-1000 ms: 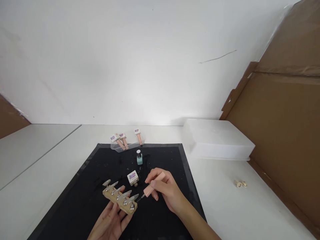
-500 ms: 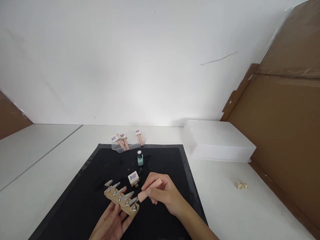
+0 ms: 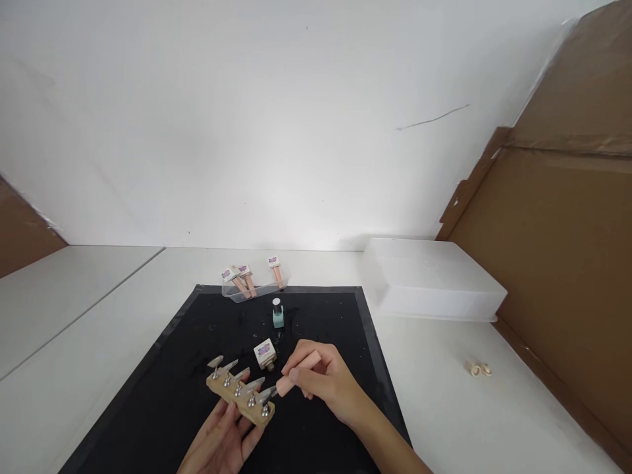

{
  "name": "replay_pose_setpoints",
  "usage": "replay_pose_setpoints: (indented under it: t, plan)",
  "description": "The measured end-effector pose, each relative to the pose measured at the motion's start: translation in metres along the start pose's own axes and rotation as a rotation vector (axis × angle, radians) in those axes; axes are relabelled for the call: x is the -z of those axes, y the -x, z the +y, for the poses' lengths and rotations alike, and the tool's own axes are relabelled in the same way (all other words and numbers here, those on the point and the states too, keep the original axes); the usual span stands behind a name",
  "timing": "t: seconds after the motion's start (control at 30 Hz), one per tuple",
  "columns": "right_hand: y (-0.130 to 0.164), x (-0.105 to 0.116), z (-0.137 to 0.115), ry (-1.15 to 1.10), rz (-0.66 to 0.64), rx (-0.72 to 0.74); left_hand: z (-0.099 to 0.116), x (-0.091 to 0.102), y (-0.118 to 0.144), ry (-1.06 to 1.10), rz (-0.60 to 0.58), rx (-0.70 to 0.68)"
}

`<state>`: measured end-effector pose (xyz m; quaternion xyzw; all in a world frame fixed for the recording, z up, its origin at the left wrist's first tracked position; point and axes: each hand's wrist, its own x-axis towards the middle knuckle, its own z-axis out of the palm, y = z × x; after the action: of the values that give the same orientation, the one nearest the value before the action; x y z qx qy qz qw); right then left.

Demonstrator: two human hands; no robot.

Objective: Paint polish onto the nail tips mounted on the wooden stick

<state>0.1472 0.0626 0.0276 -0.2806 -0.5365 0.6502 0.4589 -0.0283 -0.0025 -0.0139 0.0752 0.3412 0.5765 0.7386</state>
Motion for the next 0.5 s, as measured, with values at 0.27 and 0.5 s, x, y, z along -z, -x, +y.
replay_pose_setpoints:
  t: [0.27,0.5]
  plan:
    - [0.0000,-0.0008,-0.0026,-0.043,0.090,-0.006,-0.0007,-0.0001,0.0015,0.033,-0.022,-0.010]
    - [-0.0004,-0.0009,-0.0035,-0.097,0.059,-0.001,-0.0008,0.0020,-0.0002,0.036,-0.023,0.007]
